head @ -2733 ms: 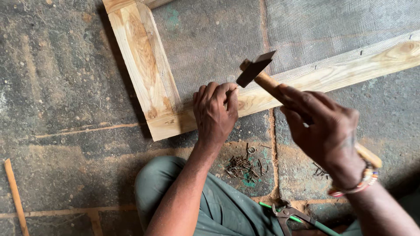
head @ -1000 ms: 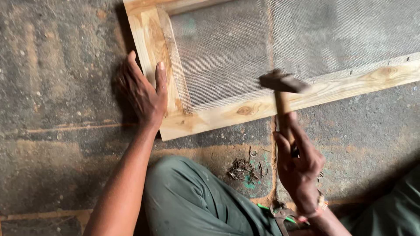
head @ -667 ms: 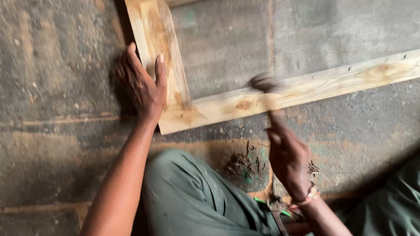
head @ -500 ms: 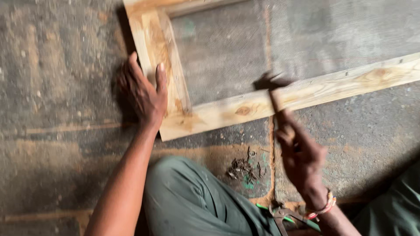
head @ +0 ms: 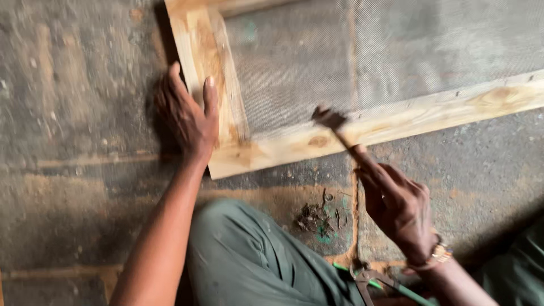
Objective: The person is attaching a metal mesh screen to a wooden frame using a hammer and nails. They sit on the floor, pick up nails, position them on the frame, and hammer them in to secure the screen.
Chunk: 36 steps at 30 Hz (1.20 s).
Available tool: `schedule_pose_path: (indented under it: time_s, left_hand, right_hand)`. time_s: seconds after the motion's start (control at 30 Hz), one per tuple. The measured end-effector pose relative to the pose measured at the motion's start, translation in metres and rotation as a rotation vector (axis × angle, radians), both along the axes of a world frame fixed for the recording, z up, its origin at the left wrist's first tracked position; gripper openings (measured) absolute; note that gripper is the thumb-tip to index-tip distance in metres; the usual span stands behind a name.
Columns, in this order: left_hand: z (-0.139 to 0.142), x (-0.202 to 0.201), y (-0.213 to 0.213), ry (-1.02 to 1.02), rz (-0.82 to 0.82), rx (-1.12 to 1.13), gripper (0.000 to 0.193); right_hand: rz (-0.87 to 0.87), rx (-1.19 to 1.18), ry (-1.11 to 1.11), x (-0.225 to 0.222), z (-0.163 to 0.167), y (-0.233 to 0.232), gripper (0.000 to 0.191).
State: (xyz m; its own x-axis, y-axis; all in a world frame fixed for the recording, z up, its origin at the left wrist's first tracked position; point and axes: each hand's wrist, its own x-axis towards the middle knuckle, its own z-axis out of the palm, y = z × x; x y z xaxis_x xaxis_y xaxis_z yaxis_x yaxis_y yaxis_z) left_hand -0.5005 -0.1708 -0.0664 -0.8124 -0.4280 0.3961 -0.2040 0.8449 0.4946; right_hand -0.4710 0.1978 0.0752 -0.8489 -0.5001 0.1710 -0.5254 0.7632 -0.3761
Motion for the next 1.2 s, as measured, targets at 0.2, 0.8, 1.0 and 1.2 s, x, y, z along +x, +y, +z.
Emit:
schedule_pose_path:
  time_s: [0.2,0.8,1.0,1.2]
  left_hand:
    - [0.002,-0.001,0.000,0.014,0.022,-0.070,0.066]
    - [0.032,0.022,0.021,0.191,0.054,-0.353,0.045]
    - [0.084,0.079,0.118,-0.187,-0.624,0.057,0.011]
    - [0.081,0.147,0.217,-0.473,-0.903,0.100,0.013]
  right_hand:
    - [-0.068,0.009,-0.049,0.005,-0.016,0.000,0.052]
    - [-0.797,-0.574,-0.763,0.123,0.040,0.093,0.060]
    - [-1.057,-0.847,-0.822,0.143,0.033,0.155,0.057]
    - [-0.997,-1.093,-0.794,0.148,-0.002,0.205,0.055]
